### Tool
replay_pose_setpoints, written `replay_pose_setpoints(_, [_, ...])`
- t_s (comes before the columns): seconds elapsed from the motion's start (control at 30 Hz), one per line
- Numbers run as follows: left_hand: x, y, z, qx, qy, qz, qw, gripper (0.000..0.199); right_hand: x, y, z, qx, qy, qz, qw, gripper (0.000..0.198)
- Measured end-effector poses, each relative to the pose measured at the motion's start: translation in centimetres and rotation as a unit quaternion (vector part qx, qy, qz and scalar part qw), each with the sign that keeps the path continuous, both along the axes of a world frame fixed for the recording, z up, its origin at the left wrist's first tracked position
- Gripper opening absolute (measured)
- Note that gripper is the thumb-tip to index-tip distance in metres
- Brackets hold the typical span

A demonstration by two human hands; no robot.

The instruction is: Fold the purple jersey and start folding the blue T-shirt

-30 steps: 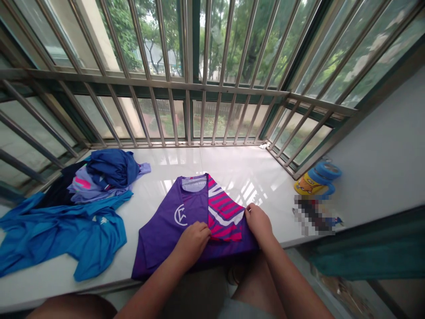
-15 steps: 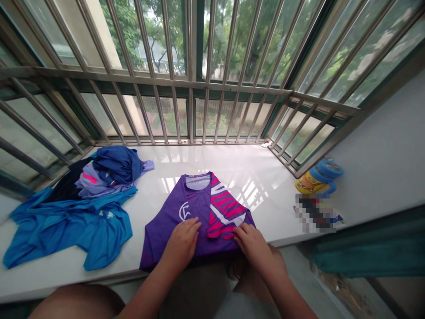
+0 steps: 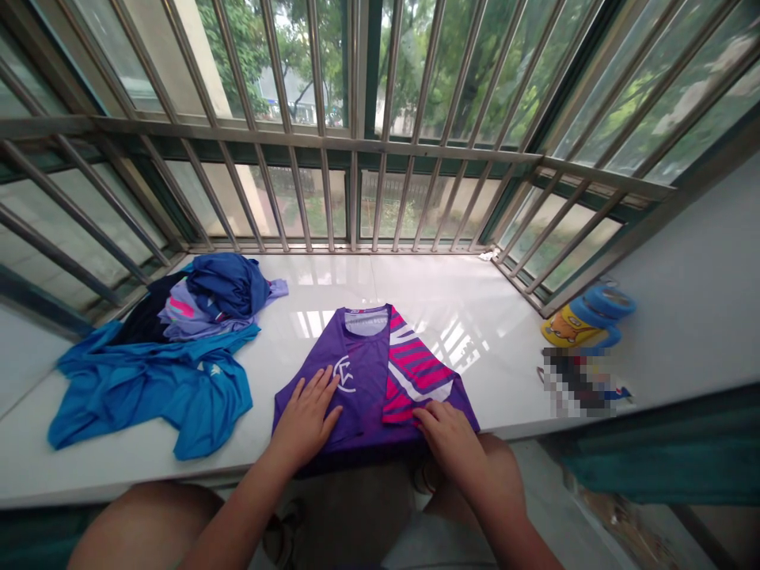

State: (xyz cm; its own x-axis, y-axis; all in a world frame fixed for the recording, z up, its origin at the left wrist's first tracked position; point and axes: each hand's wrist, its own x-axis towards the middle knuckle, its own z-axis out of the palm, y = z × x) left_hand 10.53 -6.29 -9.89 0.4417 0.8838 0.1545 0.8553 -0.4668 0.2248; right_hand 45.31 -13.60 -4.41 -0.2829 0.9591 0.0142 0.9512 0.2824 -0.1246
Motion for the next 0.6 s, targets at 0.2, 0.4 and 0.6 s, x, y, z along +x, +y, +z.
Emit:
replay_pose_setpoints(0.2, [-0.2, -0.3, 0.7, -0.009, -0.001, -0.033, 0.999, 0.056, 2.2, -0.7, 0.1, -0.015, -0.013, 0.007, 1.000, 0.035])
replay_pose_setpoints(0.4, [0.4, -0.4, 2.5, -0.012, -0.038, -0.088, 0.995, 0.043, 0.3, -1.1, 1.7, -0.003, 0.010, -0.003, 1.000, 0.023])
replay_pose_setpoints(0.6, [2.6, -2.2, 4.6, -0.009, -0.034, -0.183, 0.983, 0.020, -4.0, -0.8, 0.4, 0.038, 0.043, 0.028, 0.998, 0.028])
